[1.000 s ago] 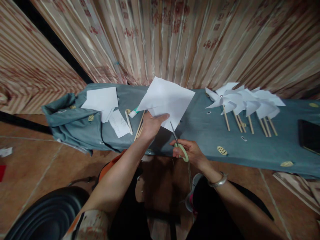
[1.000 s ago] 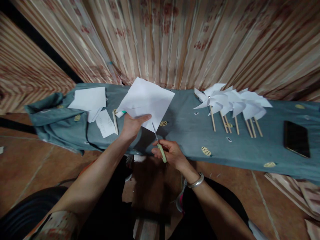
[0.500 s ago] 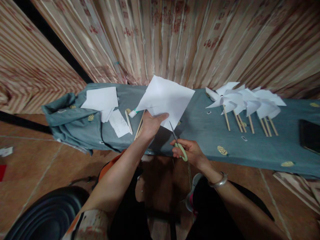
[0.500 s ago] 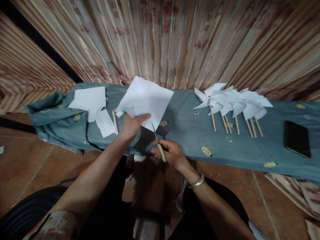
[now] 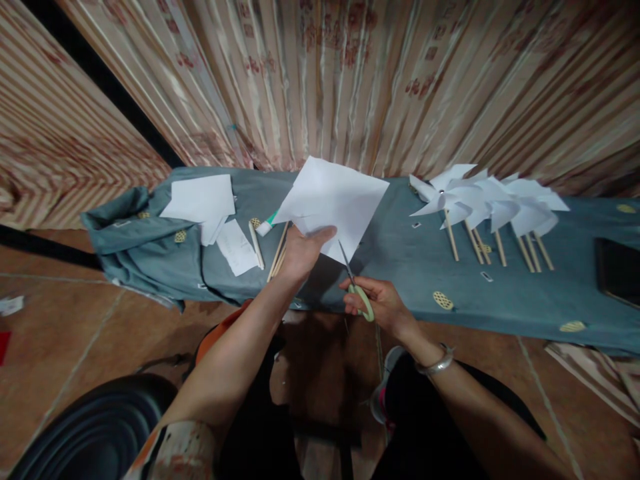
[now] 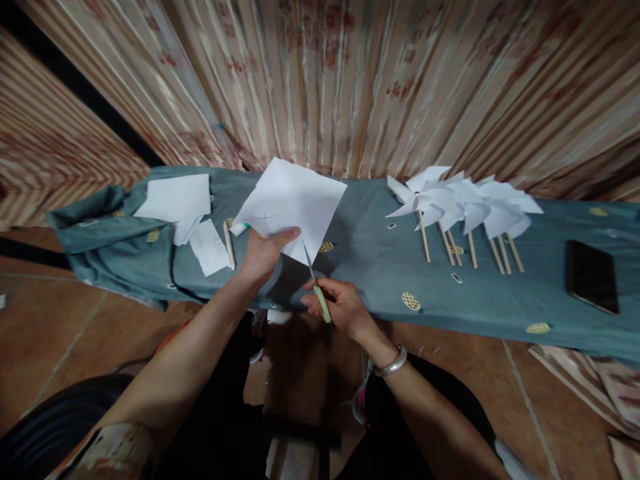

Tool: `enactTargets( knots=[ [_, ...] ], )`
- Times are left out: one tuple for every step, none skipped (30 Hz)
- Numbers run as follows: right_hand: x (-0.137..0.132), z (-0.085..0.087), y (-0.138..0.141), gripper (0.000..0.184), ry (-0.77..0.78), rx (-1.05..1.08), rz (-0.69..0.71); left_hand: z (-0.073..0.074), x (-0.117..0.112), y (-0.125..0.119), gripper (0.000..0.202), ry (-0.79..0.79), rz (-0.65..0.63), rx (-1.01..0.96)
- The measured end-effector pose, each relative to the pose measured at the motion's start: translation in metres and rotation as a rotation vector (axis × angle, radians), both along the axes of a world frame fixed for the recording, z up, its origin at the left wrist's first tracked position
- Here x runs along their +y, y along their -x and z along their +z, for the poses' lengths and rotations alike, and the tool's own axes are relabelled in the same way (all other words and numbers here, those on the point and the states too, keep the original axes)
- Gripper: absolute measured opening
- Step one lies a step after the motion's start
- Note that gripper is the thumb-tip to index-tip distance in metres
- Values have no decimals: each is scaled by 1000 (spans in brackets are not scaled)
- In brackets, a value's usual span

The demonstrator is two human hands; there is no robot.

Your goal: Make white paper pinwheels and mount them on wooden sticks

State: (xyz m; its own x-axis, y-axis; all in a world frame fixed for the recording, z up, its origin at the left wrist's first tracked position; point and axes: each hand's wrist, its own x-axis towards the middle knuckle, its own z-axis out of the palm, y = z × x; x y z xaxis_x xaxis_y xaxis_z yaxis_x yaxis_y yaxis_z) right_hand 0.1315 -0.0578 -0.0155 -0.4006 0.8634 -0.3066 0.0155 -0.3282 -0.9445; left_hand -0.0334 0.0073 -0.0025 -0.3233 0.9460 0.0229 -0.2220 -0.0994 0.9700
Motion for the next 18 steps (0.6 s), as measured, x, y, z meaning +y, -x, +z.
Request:
enactTargets(
  knots=[
    [0,0,0,37,8,1,-2,1,0,0,28,-1,8,-12],
    [0,0,0,38,18,4,-6,2,0,-1,28,0,13,-22],
    [0,0,0,40,28,7,-12,2,0,-1,27,5,10,-27],
    [0,0,0,42,34,9,-16,2,0,0,26,10,1,-24],
    [0,-1,0,43,37,10,-17,1,0,0,25,13,-12,-14],
    [0,-1,0,43,35,10,-17,0,0,0,25,11,-21,1],
    [0,-2,0,44,31,9,-17,-1,1,1,25,5,-26,18],
    [0,-3,-1,44,27,7,-15,-3,2,1,25,-3,-28,34],
    [0,-4,-1,44,24,5,-13,-4,2,2,26,-10,-28,46],
    [0,-6,-1,45,23,5,-14,-4,2,2,27,-12,-27,55],
    [0,-7,-1,45,22,7,-14,-4,3,2,27,-7,-29,62],
    [0,-8,-2,45,21,9,-13,-4,3,2,27,0,-35,65],
    [1,-8,-2,45,16,12,-9,-4,2,2,27,5,-41,65],
    [1,-9,-2,44,9,14,-5,-3,2,2,28,7,-47,63],
    [1,-9,-3,43,2,16,-2,-3,1,1,30,6,-51,61],
    [1,-9,-3,43,-4,16,-1,-3,1,1,33,6,-51,58],
    [1,-9,-3,42,-7,16,0,-3,0,1,36,5,-49,57],
    [2,-8,-3,43,-9,14,-2,-3,-1,0,39,4,-49,60]
  ],
)
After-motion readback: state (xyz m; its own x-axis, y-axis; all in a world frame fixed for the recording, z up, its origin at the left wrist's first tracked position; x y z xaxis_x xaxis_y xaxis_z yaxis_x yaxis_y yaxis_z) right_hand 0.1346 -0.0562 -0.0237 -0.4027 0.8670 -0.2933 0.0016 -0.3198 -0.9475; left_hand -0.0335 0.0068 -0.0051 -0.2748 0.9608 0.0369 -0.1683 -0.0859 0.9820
